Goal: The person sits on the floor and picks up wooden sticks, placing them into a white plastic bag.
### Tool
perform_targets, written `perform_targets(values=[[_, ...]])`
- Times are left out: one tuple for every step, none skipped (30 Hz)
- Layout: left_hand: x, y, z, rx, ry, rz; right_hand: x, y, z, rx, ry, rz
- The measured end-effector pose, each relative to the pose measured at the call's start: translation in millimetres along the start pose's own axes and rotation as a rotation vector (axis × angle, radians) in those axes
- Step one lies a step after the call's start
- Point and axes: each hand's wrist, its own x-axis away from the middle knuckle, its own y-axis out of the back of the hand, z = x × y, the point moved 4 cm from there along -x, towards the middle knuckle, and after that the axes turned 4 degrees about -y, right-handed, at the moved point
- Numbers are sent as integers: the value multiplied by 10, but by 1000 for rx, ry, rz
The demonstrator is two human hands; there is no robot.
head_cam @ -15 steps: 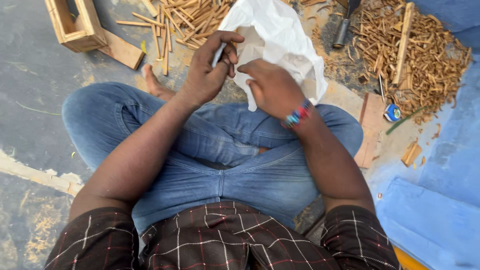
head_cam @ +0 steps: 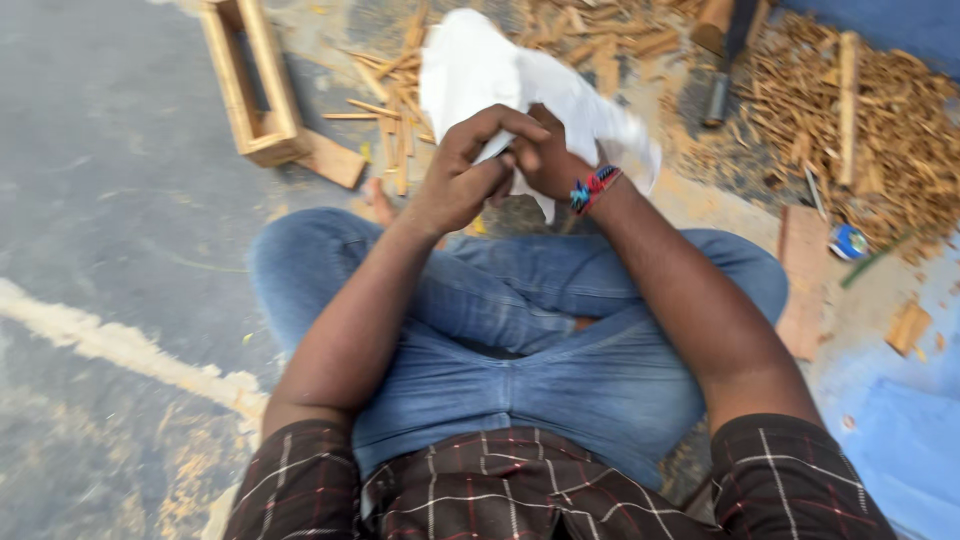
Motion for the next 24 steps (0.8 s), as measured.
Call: perform_targets(values=[[-15,35,-77,42,-24,24,-130,-75,-15,10,42,4],[-24,141,-209,-18,-121,-34,-246,-153,-11,2,86,1],[-59,240,-338,-74,-219,-88,-364,-193,-14,-70,90,-25],[-93,348,-473,-130,-317,-142,-449,-208,-13,-161,79,-48],[-125,462,-576,-150,-359,-209,-537,-208,2,-352,33,-67],[-173,584,-669,-169,-401,-276,-667,-168,60,-321,20,-90],[-200,691,-748,-194,-470,-343,-778,-125,158,-292,4,-104],[-221,802,-813,-224,-537,-414,-925,-36,280,-263,-13,-119],[-285,913,-876,-257,-643,-468,-1090,112,404,-232,-33,-142],[-296,1026,-928,-291,-749,-522,-1245,274,543,-201,-54,-164],[-299,1130,-943,-394,-787,-567,-1357,444,670,-165,-77,-187],[-281,1254,-957,-497,-824,-611,-1410,614,864,-210,94,-248],[-235,1366,-932,-563,-834,-650,-1371,737,1036,-254,261,-301],[-185,1486,-900,-629,-843,-691,-1282,803,1203,-297,430,-350],[-118,1604,-852,-660,-834,-727,-1108,772,1354,-225,539,-417],[-77,1719,-796,-690,-825,-762,-904,697,1483,-151,650,-481],[-25,1824,-728,-659,-807,-793,-713,555,1627,48,879,-497],[20,1915,-662,-628,-789,-823,-552,378,1710,248,1107,-510],[35,2009,-606,-599,-771,-855,-536,225,1701,138,1068,-360],[8,2090,-537,-524,-735,-873,-573,76,1647,31,1024,-209],[-4,2135,-462,-450,-691,-887,-722,-83,1526,108,827,-126],[-12,2160,-391,-376,-648,-899,-909,-225,1360,183,630,-43],[-20,2144,-340,-389,-640,-899,-1087,-333,1142,261,429,43],[-19,2126,-309,-403,-632,-899,-1238,-417,922,334,275,122]])
